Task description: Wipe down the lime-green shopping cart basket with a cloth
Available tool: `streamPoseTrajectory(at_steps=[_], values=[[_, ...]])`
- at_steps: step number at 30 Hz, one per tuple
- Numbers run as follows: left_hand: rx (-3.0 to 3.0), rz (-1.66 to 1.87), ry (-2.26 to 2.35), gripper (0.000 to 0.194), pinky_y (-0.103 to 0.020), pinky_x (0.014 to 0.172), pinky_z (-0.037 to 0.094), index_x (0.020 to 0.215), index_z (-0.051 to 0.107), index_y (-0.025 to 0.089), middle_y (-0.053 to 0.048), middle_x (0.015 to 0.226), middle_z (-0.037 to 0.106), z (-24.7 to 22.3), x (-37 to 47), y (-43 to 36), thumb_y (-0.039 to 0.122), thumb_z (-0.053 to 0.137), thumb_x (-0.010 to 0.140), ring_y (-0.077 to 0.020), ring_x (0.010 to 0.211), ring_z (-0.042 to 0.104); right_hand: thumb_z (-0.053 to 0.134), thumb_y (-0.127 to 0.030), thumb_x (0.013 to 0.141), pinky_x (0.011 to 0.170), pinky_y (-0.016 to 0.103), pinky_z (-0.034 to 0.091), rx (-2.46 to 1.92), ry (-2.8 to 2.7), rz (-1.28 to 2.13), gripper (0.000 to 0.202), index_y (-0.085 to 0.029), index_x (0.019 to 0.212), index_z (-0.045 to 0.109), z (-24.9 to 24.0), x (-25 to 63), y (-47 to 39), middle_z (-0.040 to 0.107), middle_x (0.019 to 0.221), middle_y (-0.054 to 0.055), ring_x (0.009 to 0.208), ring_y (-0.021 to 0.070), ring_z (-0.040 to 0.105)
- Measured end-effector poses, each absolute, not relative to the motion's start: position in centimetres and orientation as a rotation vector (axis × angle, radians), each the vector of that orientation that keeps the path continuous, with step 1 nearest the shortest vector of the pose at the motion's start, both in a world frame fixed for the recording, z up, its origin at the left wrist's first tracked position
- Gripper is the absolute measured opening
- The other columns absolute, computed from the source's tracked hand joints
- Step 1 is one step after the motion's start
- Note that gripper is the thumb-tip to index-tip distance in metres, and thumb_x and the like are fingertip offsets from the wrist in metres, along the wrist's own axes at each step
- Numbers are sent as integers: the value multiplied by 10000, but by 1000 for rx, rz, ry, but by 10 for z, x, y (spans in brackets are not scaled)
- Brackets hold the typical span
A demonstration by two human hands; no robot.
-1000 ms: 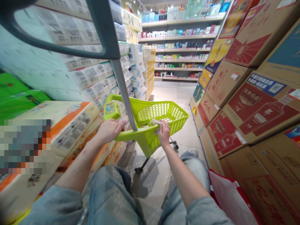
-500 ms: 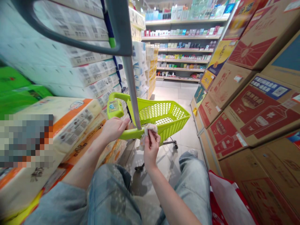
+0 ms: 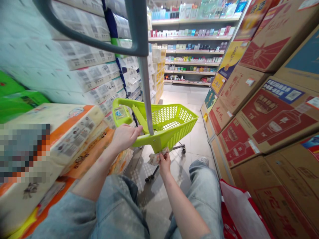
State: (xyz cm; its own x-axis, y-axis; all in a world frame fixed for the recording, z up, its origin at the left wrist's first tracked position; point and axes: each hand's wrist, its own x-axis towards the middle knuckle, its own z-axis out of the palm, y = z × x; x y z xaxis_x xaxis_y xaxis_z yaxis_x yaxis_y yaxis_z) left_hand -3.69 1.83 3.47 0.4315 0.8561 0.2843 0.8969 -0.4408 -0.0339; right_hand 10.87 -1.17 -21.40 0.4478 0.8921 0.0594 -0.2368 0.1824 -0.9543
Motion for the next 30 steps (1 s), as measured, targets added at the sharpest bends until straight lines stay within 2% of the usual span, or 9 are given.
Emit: streamPoseTrajectory(at_steps=[4, 7, 10, 13, 18, 21, 25, 30], values=[[-2521, -314, -1536, 711, -303, 691, 369, 673, 705, 173, -76, 600, 667, 36, -25, 14, 438, 98, 932, -167, 639, 624, 664, -438, 612, 578, 261, 482, -1029, -483, 1047, 364, -198, 814, 480, -211, 111, -8, 593, 710, -24, 610, 118, 574], [-2509, -313, -1539, 690, -289, 680, 360, 713, 708, 177, -77, 632, 679, 36, -17, 12, 442, 109, 931, -162, 653, 626, 626, -408, 687, 726, 294, 494, -970, -519, 957, 358, -196, 953, 515, -173, 104, -8, 630, 934, 31, 790, 133, 603], [-2483, -339, -1528, 686, -288, 660, 357, 716, 708, 171, -89, 644, 680, 34, -12, 11, 445, 115, 928, -175, 655, 630, 585, -377, 750, 804, 299, 476, -931, -630, 867, 385, -195, 1080, 505, -130, 98, -8, 606, 1090, 71, 920, 151, 589], [-2471, -373, -1522, 673, -282, 624, 350, 690, 701, 170, -91, 642, 678, 33, -9, 11, 447, 134, 924, -179, 645, 631, 581, -372, 754, 780, 284, 474, -950, -661, 798, 380, -176, 1072, 511, -115, 99, -7, 623, 1042, 73, 884, 149, 592], [-2456, -395, -1501, 634, -280, 587, 333, 686, 700, 189, -76, 635, 681, 31, -7, 9, 434, 166, 924, -186, 621, 625, 598, -375, 719, 679, 270, 472, -1098, -669, 815, 326, -156, 951, 530, -150, 110, -10, 622, 846, 30, 739, 141, 583], [-2453, -415, -1497, 623, -279, 588, 330, 669, 694, 201, -65, 628, 681, 31, -7, 7, 432, 175, 926, -183, 615, 623, 572, -387, 750, 705, 289, 473, -1118, -723, 801, 324, -153, 972, 541, -152, 111, -11, 615, 863, 36, 766, 152, 580], [-2441, -440, -1515, 623, -280, 604, 339, 660, 687, 194, -71, 636, 684, 30, -7, 4, 424, 174, 927, -180, 618, 623, 542, -363, 806, 829, 325, 448, -1078, -848, 576, 314, -174, 1057, 548, -108, 106, -16, 597, 981, 56, 909, 166, 563], [-2412, -432, -1536, 638, -288, 598, 336, 650, 686, 183, -79, 643, 687, 29, -9, 3, 412, 160, 929, -187, 608, 623, 521, -289, 838, 834, 314, 442, -1033, -1144, 342, 165, -206, 953, 605, -59, 100, -27, 573, 964, 44, 926, 162, 557]])
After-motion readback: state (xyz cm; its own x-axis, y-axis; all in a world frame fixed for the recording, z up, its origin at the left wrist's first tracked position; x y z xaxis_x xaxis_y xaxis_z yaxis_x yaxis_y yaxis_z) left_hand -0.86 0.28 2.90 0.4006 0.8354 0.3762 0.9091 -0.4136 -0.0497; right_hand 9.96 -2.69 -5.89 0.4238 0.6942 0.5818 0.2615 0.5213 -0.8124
